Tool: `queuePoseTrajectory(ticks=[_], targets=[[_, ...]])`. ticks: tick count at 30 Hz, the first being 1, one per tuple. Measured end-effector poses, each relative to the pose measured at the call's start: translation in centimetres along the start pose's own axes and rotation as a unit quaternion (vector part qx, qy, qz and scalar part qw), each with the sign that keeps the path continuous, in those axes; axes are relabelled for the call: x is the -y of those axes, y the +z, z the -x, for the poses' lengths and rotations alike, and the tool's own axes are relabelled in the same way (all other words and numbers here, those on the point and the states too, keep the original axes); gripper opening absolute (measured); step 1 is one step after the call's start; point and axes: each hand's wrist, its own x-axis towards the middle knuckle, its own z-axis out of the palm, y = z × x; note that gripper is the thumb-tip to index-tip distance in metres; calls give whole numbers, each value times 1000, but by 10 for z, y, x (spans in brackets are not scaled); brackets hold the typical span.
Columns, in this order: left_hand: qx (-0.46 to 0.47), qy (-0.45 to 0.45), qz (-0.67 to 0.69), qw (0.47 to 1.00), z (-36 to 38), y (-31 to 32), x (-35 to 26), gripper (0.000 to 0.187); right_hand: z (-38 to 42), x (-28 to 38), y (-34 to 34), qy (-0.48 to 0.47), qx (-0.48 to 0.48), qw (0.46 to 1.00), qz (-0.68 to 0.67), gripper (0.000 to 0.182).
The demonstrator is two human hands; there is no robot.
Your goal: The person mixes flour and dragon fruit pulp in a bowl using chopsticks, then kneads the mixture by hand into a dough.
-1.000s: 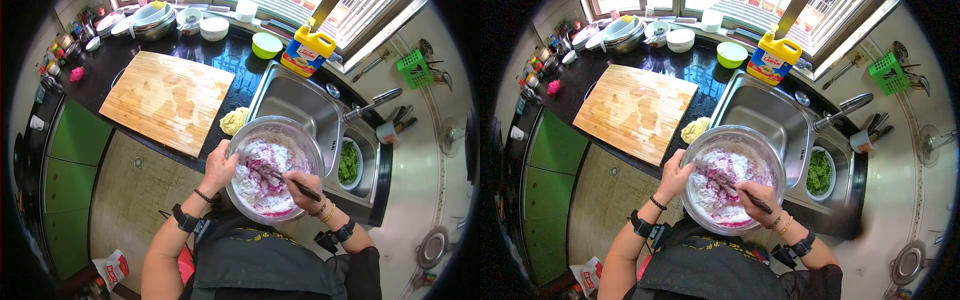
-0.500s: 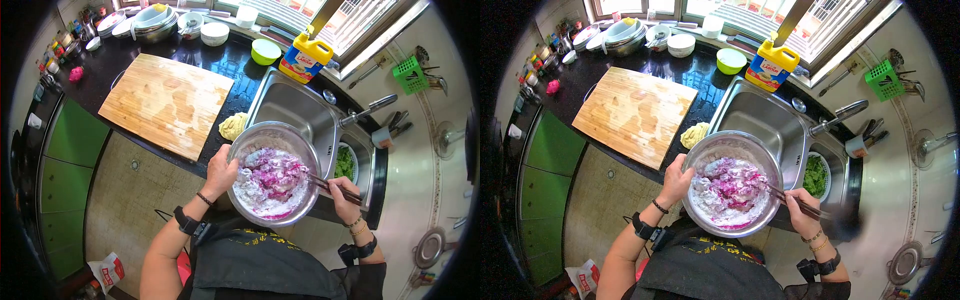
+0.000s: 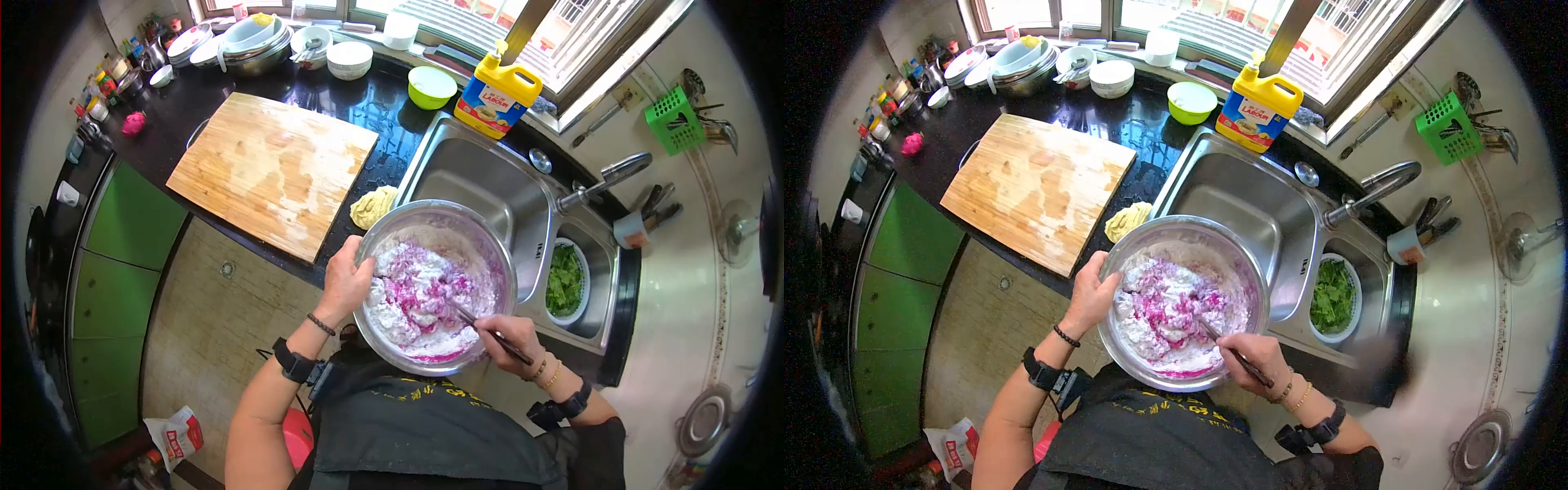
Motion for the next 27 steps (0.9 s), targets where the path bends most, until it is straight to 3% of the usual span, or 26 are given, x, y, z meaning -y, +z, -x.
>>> queuePoseTrajectory(ticks=[3, 5, 7, 11, 13, 16, 19, 21, 23, 24, 27], targets=[[20, -15, -15, 1000, -1, -2, -3, 21, -1, 0, -33, 6, 30, 999, 17, 7], [23, -17, -22, 999, -1, -3, -3, 22, -8, 3, -54, 42, 5, 999, 5, 8], [44, -21, -17, 999, -2, -4, -2, 23, -22, -13, -64, 19, -16, 999, 30, 10], [48, -48, -13, 998, -3, -6, -2, 22, -64, -83, -41, 109, -68, 980, -155, 12], [63, -26, -6, 998, -3, -6, -1, 22, -91, -86, -33, 155, -40, 952, -262, 13], [53, -24, -4, 998, -4, -4, 2, 22, -116, -93, -12, 130, 12, 932, -338, 12], [46, -8, -12, 999, -3, -3, 0, 21, -130, -90, -6, 73, 100, 932, -340, 13], [35, -25, -8, 999, -3, -2, -3, 21, -131, -77, -5, 50, 111, 933, -339, 12], [29, -20, -10, 999, -2, 0, -1, 20, -128, -62, -10, -16, 183, 964, -193, 10], [23, -12, -11, 1000, -2, 0, 0, 20, -122, -59, -8, -71, 182, 961, -195, 9], [29, -25, 0, 999, -2, -1, -5, 20, -106, -40, -25, -112, 242, 953, -141, 7]])
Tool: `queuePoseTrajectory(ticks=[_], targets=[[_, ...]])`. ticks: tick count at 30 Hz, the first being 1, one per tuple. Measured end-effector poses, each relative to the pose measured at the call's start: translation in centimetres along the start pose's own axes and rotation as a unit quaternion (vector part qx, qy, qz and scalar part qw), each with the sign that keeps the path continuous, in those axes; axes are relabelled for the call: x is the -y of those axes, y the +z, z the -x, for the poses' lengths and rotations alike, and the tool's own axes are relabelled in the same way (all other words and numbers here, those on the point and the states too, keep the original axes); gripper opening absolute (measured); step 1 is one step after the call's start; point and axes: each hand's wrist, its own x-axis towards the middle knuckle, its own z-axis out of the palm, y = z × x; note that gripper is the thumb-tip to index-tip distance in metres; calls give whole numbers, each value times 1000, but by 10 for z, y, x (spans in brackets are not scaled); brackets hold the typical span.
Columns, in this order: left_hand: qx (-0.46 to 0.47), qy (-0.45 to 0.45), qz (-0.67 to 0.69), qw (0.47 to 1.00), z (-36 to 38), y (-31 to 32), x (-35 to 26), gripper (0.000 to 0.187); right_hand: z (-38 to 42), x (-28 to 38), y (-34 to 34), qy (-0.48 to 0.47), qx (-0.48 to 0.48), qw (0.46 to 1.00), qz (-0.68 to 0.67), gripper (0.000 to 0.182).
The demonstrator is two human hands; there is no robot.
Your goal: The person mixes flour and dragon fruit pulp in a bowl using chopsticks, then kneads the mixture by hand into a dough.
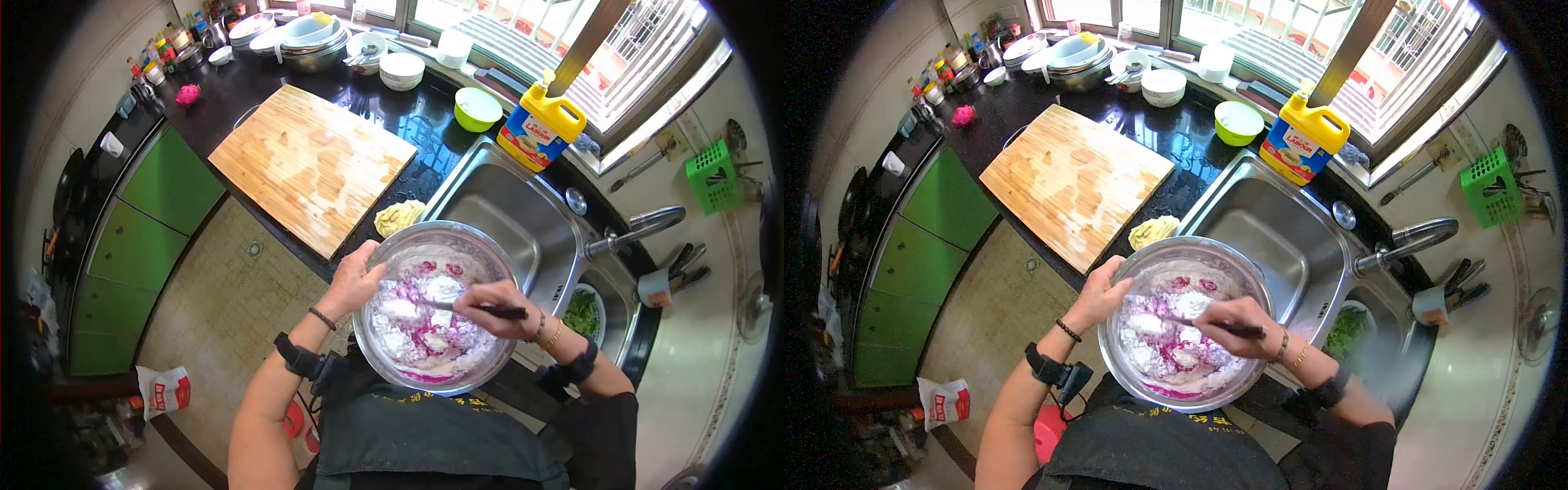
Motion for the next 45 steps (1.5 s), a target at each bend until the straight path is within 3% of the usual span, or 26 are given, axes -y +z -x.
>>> queuePoseTrajectory(ticks=[5, 7, 9, 11, 14, 18, 22, 24, 25, 28, 34, 38, 42, 45], targets=[[15, -12, -22, 1000, -2, 2, 0, 20, 43, 27, -7, -19, 36, 999, 32, 12], [20, -9, -12, 1000, -5, 4, 4, 20, 54, 41, -13, -45, 48, 992, 109, 15], [-10, 48, -23, 999, -7, 7, 9, 24, 64, 60, -20, -40, 56, 990, 123, 17], [-6, 38, -19, 999, -7, 7, 6, 24, 72, 68, -18, -43, 59, 988, 138, 19], [4, 25, -14, 1000, -7, 7, 4, 24, 68, 59, 5, -87, 63, 986, 126, 17], [-5, 38, -13, 999, -8, 7, 9, 23, 49, 29, 37, -108, 198, 958, 177, 25], [-10, 42, -10, 999, -8, 8, 14, 24, 21, 16, 49, -122, 233, 938, 226, 29], [13, 11, 14, 1000, -10, 8, 20, 24, 8, 10, 48, -176, 100, 944, 260, 20], [9, 11, 15, 1000, -10, 8, 19, 24, 2, 10, 41, -143, 123, 943, 273, 20], [9, 19, -16, 1000, -10, 5, 16, 24, 4, 1, 30, -129, 13, 949, 288, 13], [44, -6, -24, 999, -9, 2, 9, 24, 37, 2, -5, -30, -78, 954, 287, 12], [45, -15, -38, 998, -10, 4, 7, 24, 46, 36, -13, -6, -77, 952, 297, 12], [41, 0, -43, 998, -10, 4, 6, 24, 36, 69, -8, -81, -91, 960, 253, 13], [43, -2, -31, 999, -11, 5, 11, 25, 11, 49, 14, -99, -75, 959, 253, 10]])
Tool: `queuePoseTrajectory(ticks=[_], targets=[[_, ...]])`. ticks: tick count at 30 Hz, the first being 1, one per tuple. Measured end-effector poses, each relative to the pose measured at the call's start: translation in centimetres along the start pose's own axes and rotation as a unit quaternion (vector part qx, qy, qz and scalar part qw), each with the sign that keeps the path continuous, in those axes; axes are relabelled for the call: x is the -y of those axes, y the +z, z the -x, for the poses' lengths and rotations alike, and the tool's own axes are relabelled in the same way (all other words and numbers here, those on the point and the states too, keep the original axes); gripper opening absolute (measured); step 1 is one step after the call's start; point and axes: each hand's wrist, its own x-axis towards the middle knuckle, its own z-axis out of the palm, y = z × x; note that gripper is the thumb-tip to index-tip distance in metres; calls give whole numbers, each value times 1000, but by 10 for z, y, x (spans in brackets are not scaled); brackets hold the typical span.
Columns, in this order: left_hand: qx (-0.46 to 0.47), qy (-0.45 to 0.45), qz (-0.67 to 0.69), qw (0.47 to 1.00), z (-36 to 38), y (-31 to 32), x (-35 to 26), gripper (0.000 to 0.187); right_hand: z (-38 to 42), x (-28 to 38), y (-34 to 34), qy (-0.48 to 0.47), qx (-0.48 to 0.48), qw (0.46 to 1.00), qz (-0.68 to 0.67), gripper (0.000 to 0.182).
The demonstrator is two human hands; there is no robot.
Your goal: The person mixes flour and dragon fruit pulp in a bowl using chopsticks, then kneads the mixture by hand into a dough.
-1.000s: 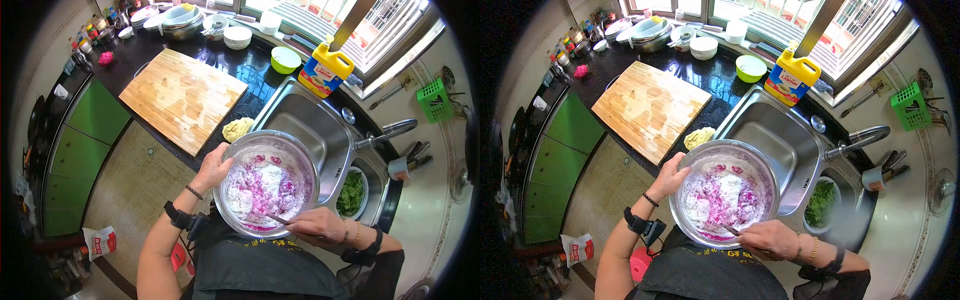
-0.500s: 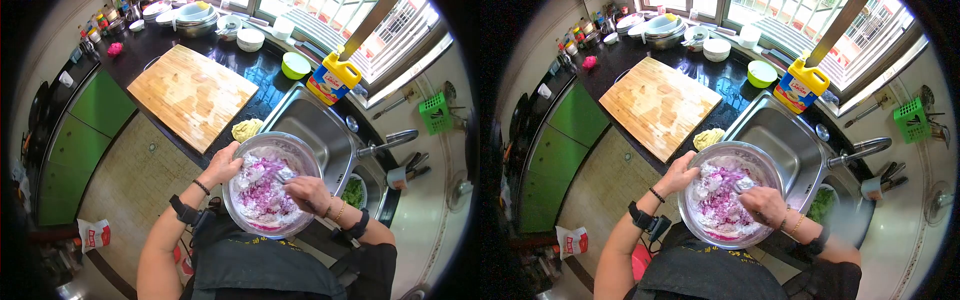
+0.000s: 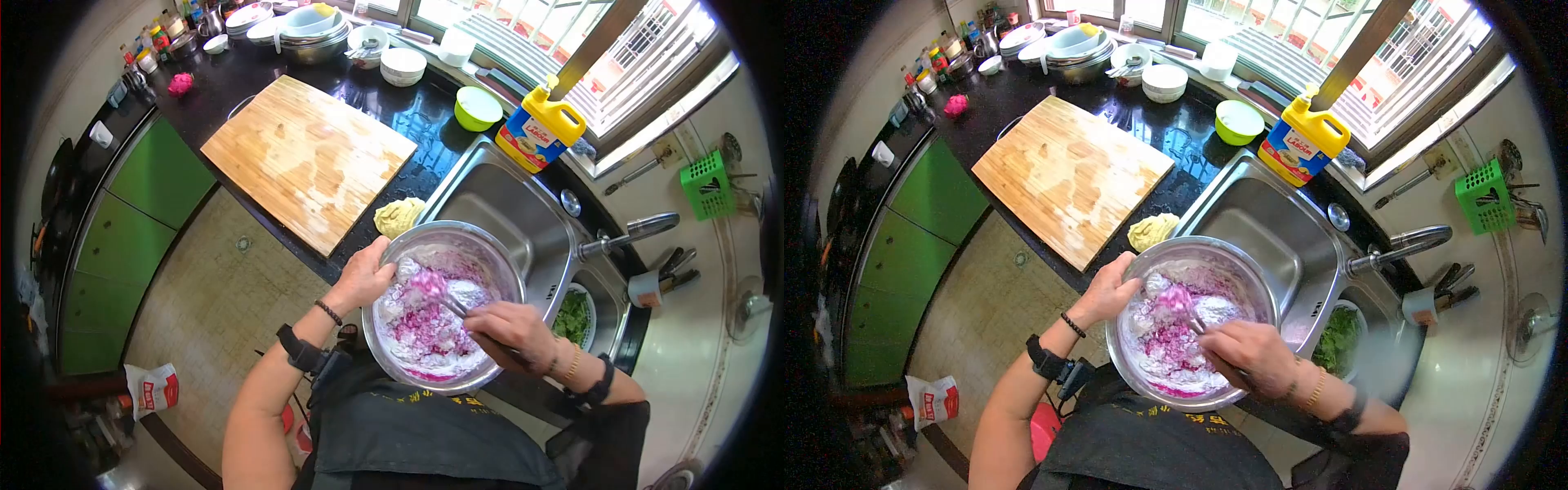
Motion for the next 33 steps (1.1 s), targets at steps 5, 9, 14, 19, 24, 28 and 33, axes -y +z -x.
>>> queuePoseTrajectory(ticks=[5, 9, 14, 19, 24, 28, 33], targets=[[6, -1, -11, 1000, 2, -4, -2, 25, 6, -25, 6, 31, 50, 998, -5, 10], [17, -10, -7, 1000, -2, -1, 0, 26, 32, -19, -3, 50, 37, 998, 22, 11], [2, 37, -9, 999, -5, 1, 1, 25, 24, -2, -38, 35, 99, 994, 25, 11], [20, 59, -18, 998, -8, -1, 0, 25, -30, -20, -29, -110, 145, 982, 49, 15], [11, 77, -38, 996, -9, -1, 5, 24, -40, -54, -25, -32, 210, 977, 37, 8], [1, 30, 10, 1000, -4, 3, -3, 24, 2, -49, -35, 100, 122, 987, 3, 7], [-43, 22, 45, 998, -2, 7, -1, 23, 56, -46, -38, 361, 28, 927, -99, 10]])
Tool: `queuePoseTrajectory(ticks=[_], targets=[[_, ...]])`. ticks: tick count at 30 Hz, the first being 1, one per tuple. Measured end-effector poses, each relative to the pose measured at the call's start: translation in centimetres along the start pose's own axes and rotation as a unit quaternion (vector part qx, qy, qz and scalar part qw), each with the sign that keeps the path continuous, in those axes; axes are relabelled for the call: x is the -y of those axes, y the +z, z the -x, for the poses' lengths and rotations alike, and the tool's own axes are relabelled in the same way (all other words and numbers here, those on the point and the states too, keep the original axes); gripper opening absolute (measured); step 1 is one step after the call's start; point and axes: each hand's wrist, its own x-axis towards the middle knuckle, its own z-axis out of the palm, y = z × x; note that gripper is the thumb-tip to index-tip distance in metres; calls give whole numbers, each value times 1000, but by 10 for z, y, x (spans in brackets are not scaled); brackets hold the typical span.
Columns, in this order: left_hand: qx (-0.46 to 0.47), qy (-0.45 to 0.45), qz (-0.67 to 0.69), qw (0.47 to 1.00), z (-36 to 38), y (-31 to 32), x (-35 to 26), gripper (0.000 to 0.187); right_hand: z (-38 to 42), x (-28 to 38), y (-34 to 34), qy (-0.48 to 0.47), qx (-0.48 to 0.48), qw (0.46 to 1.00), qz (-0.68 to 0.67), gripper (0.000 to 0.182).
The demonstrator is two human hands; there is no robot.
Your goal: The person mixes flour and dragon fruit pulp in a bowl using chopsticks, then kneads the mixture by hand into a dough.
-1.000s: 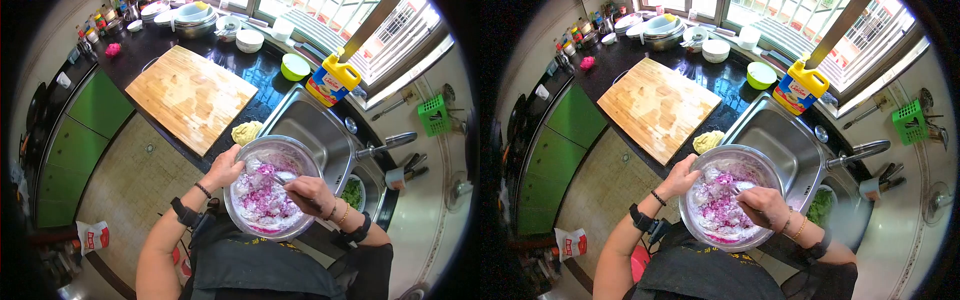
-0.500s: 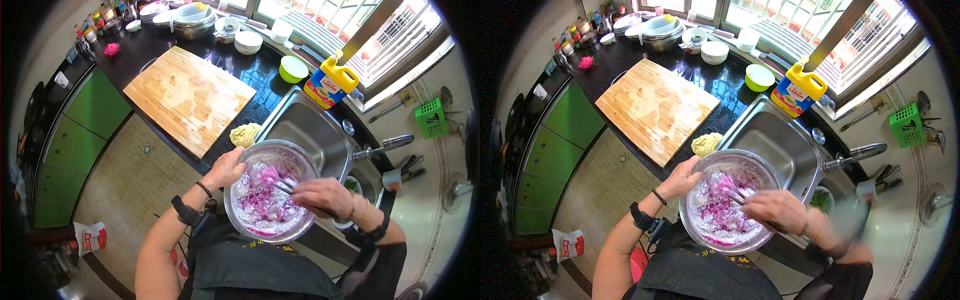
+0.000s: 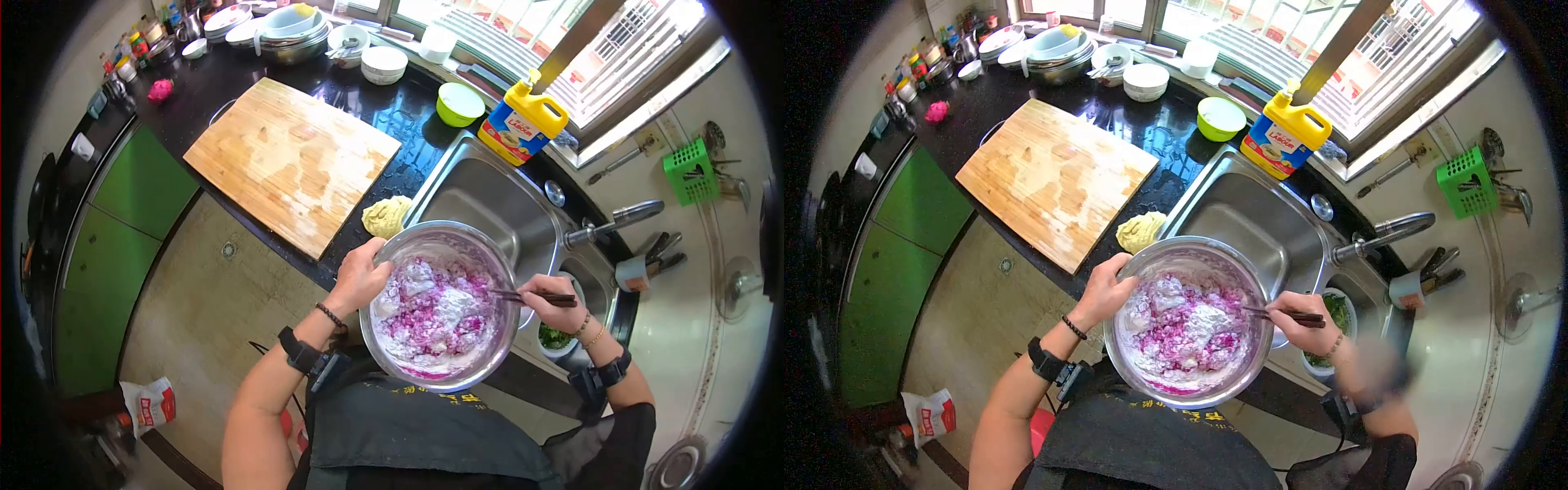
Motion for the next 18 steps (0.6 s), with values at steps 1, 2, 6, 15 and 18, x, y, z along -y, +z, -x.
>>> queuePoseTrajectory(ticks=[1, 2, 6, 15, 18], targets=[[5, 3, -1, 1000, 0, 1, 0, 23, 9, -9, 5, 18, -8, 993, -119, 11], [-1, 0, 3, 1000, 0, 1, -1, 22, 17, -17, 8, 20, -13, 992, -121, 11], [-39, 26, 22, 999, 0, 5, 5, 25, 46, -38, 31, 171, -15, 917, -359, 13], [-28, 64, 21, 997, -1, 3, -4, 20, 63, -8, 103, 239, -136, 786, -553, 14], [-22, 64, 12, 998, -1, 2, -1, 20, 62, 5, 113, 245, -162, 774, -561, 14]])
